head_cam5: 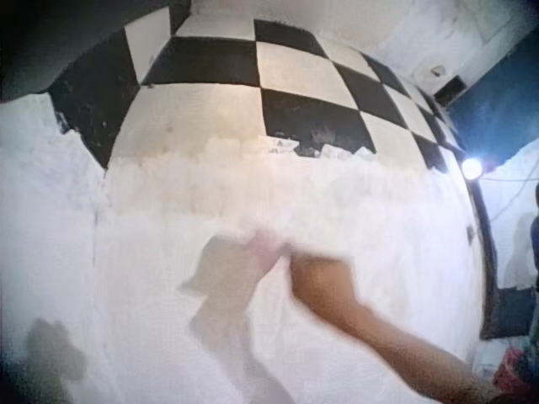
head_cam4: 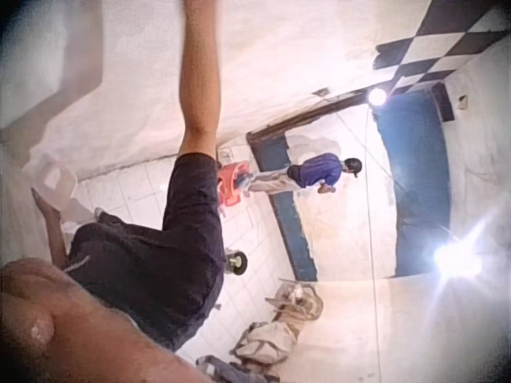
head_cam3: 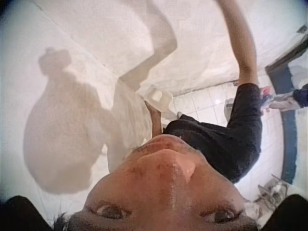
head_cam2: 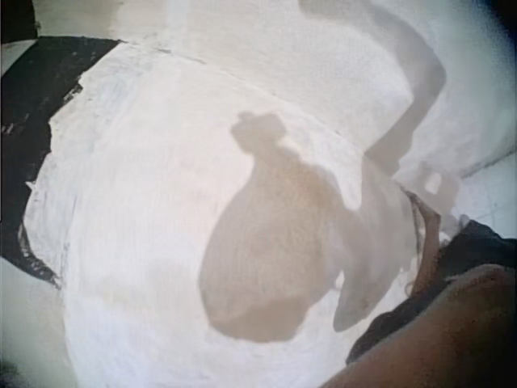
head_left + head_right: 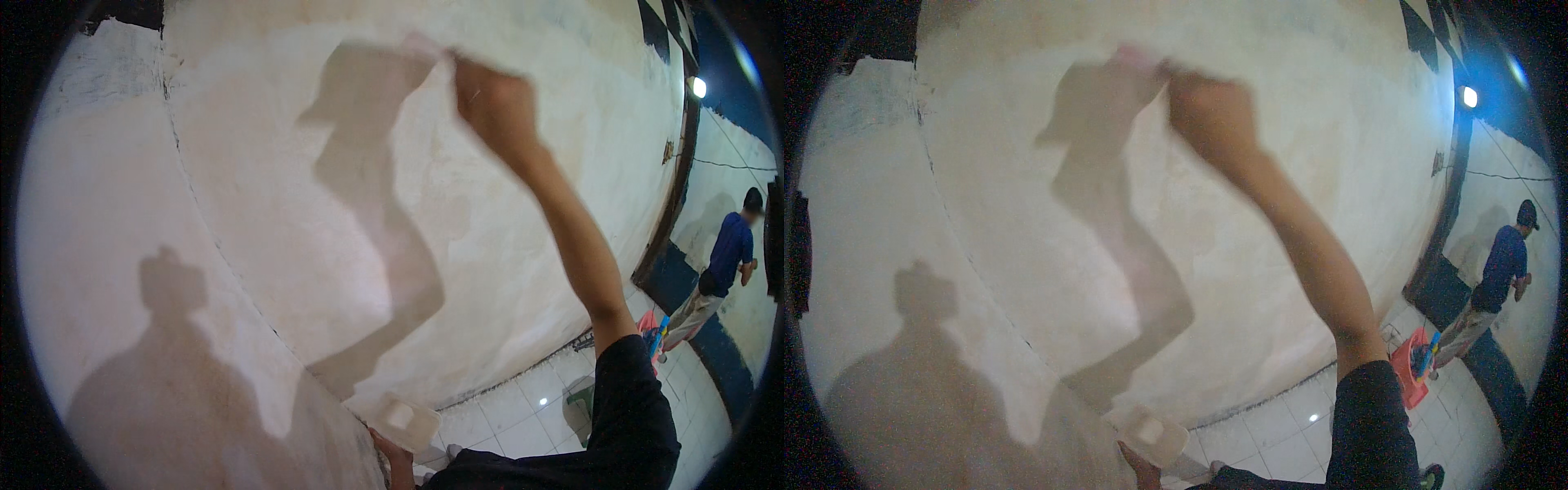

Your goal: The person applies a white plaster or filler material to a wall using a handheld spreader tool, frequently picking up more material from a white container.

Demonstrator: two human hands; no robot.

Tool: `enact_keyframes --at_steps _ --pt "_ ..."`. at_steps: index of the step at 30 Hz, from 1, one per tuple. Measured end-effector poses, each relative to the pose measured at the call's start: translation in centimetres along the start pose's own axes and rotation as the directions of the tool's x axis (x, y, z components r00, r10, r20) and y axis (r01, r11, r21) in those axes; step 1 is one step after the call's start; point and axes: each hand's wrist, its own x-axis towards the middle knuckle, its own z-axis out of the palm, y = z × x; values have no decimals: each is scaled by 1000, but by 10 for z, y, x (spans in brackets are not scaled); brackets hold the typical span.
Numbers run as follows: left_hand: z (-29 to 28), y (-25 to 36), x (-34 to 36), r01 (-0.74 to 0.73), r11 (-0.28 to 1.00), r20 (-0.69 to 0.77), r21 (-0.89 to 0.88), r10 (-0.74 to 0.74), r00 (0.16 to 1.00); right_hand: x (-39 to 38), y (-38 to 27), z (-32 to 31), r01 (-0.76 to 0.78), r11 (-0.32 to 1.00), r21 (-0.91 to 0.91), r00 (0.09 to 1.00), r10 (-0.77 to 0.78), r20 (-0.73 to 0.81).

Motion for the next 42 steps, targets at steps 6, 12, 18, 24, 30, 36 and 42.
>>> enact_keyframes --at_steps 6,12,18,24,30,36,42 --pt "-31 -32 11 -23 997 63 67 19 998 78 132 28 -106 959 -262 994 102 -30" --pt "-67 -24 19 74 978 110 -196 -53 993 7 9 62 170 975 -143 965 -135 227" --pt "-6 -15 1 59 990 102 -129 -46 994 -73 -89 37 549 835 -13 809 -528 260" --pt "-25 -15 -9 -48 998 106 -42 53 993 -62 -42 13 119 990 77 993 -119 -9" --pt "-23 -13 -25 -2 989 54 -146 10 998 -25 51 13 -265 932 -249 950 297 101" --pt "-33 -15 -30 -53 993 28 -107 56 998 -121 -72 41 208 968 -137 924 -149 353" --pt "0 0 -28 19 986 125 -163 1 992 -158 -150 -21 -20 894 447 889 -189 418"
